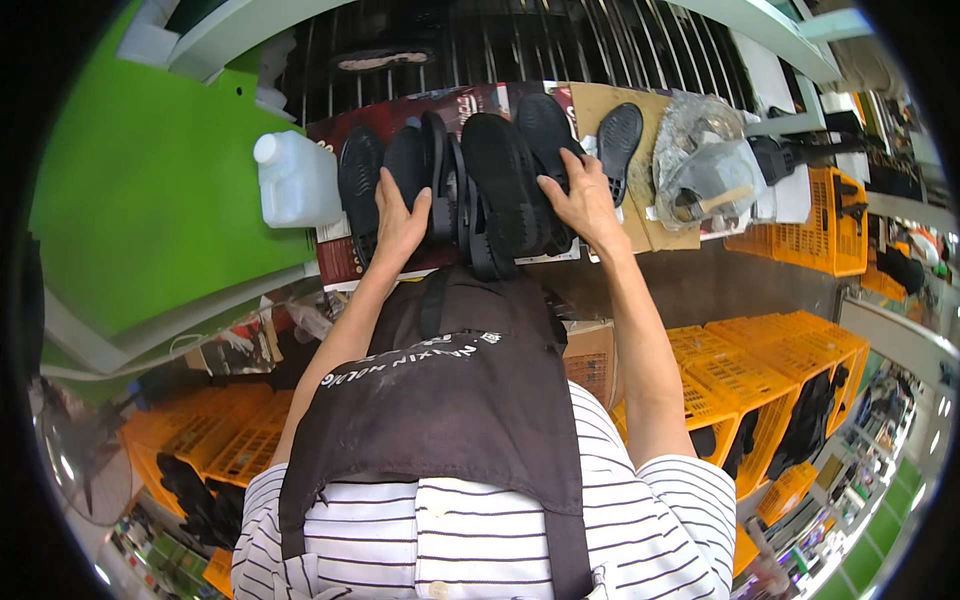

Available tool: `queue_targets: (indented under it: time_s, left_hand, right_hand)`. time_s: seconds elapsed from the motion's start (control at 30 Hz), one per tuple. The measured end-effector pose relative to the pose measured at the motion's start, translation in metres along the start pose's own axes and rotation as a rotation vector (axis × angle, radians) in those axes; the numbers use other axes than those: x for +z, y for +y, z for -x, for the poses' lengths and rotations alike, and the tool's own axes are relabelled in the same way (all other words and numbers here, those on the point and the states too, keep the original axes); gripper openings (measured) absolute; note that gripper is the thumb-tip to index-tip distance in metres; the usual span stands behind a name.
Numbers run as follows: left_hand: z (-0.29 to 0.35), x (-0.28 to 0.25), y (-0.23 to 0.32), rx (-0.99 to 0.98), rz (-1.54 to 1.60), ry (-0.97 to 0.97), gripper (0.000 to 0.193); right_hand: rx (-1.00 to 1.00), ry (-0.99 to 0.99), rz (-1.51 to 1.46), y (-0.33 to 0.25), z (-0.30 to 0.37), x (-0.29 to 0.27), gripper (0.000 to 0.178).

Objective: The recorder applies glue or adhesive to the undersides of black shoe soles using a brush, then places them on a conveyor belt.

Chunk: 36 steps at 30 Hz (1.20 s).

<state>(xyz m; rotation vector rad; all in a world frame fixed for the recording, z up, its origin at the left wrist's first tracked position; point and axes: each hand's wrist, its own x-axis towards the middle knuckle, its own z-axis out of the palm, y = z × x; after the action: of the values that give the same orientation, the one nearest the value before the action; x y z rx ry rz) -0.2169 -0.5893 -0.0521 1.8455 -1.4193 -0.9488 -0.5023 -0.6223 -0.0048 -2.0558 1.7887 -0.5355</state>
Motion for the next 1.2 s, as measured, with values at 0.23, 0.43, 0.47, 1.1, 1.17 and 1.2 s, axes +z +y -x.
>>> queue_targets:
  time_s: [0.23,0.43,0.47,1.1,1.17,1.2]
  left_hand:
    - [0.005,0.009,0.0,0.068,-0.178,0.077,0.077]
    - [0.007,0.0,-0.008,0.145,-0.163,0.004,0.074]
    - [0.007,-0.004,-0.004,0.14,-0.138,-0.01,0.075]
    - [0.07,0.012,0.142,0.183,1.097,-0.325,0.06]
    - [0.066,0.032,0.158,-0.036,1.359,-0.565,0.059]
    - [0.069,0.042,0.169,-0.101,1.245,-0.496,0.055]
  right_hand:
    - [0.057,0.01,0.187,-0.056,-0.001,-0.021,0.059]
    - [0.105,0.227,-0.036,-0.039,0.014,-0.038,0.054]
    - [0.163,0.22,-0.055,-0.041,0.02,-0.043,0.056]
    - [0.02,0.126,-0.739,-0.083,0.065,-0.105,0.061]
    - [-0.068,0.153,-0.714,-0.077,0.073,-0.115,0.057]
    - [-0.111,0.209,-0.573,-0.064,0.077,-0.122,0.054]
